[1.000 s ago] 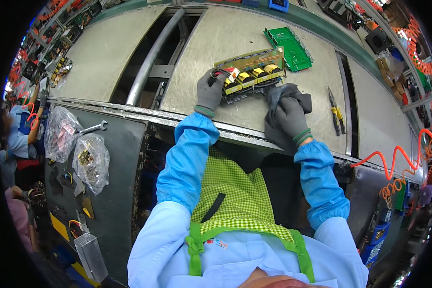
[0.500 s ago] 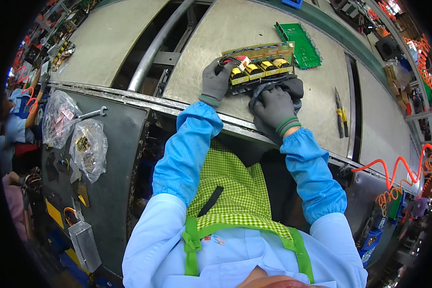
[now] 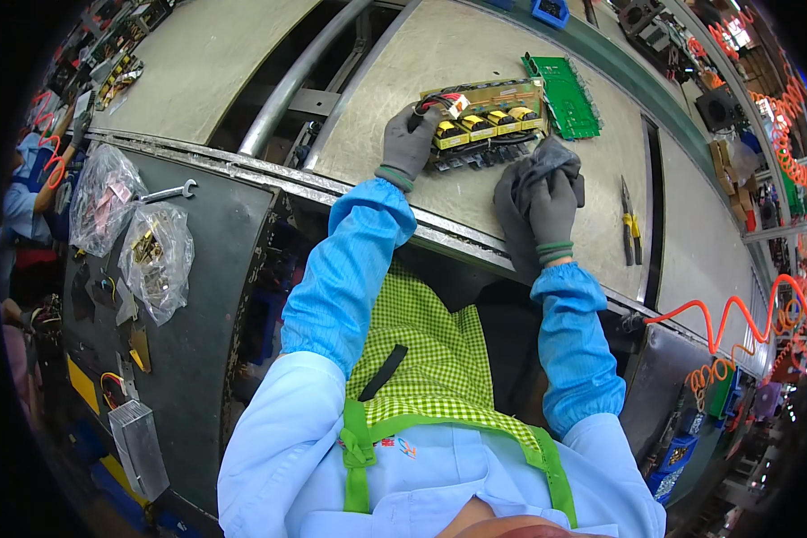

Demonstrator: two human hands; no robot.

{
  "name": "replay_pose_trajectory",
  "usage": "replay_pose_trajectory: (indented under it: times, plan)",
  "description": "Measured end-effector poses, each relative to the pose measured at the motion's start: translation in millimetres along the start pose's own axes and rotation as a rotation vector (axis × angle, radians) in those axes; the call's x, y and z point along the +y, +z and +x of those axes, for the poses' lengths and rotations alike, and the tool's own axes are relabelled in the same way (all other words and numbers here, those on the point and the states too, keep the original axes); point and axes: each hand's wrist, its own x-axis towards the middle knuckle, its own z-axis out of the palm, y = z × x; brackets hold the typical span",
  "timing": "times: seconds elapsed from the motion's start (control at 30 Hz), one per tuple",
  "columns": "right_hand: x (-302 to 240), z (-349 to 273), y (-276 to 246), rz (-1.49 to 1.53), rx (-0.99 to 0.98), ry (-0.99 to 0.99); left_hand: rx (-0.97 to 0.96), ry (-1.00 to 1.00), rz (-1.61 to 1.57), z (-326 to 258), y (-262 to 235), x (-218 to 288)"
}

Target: The person wipes a silver metal heat sink and a green circuit board with a dark cloth at a factory workstation. They handle the components one at a time, turning them over to clean different sides, and place them on the table. The person also moves a yellow plastic sheet and a metal bracket during the process.

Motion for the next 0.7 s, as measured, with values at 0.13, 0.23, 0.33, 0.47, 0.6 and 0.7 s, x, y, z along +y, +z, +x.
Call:
replay_pose_trajectory:
  times: [0.13, 0.23, 0.33, 0.47, 0.6, 0.7]
  plan:
    - [3.7, 11.4, 37.1, -0.661, -0.342, -0.251, 0.002, -0.03, -0.061, -1.5, 1.5, -1.2]
    - [-3.7, 13.5, 38.5, -0.667, -0.345, -0.342, 0.002, 0.032, 0.064, -5.0, -1.4, 2.2]
    - [-5.0, 12.5, 33.6, -0.66, -0.38, -0.38, 0.005, -0.006, 0.013, -5.7, -0.7, 11.1]
    - [-4.9, -8.0, 15.6, -0.645, -0.428, -0.366, 0.016, 0.042, 0.092, -3.9, -3.5, 6.1]
    - [9.7, -16.2, -2.8, -0.411, -0.329, -0.346, 0.017, -0.034, -0.031, 0.1, 0.0, -7.2]
    - [26.9, -20.4, 3.9, -0.274, -0.144, -0.283, 0.0, 0.009, -0.013, -1.9, 1.0, -5.3]
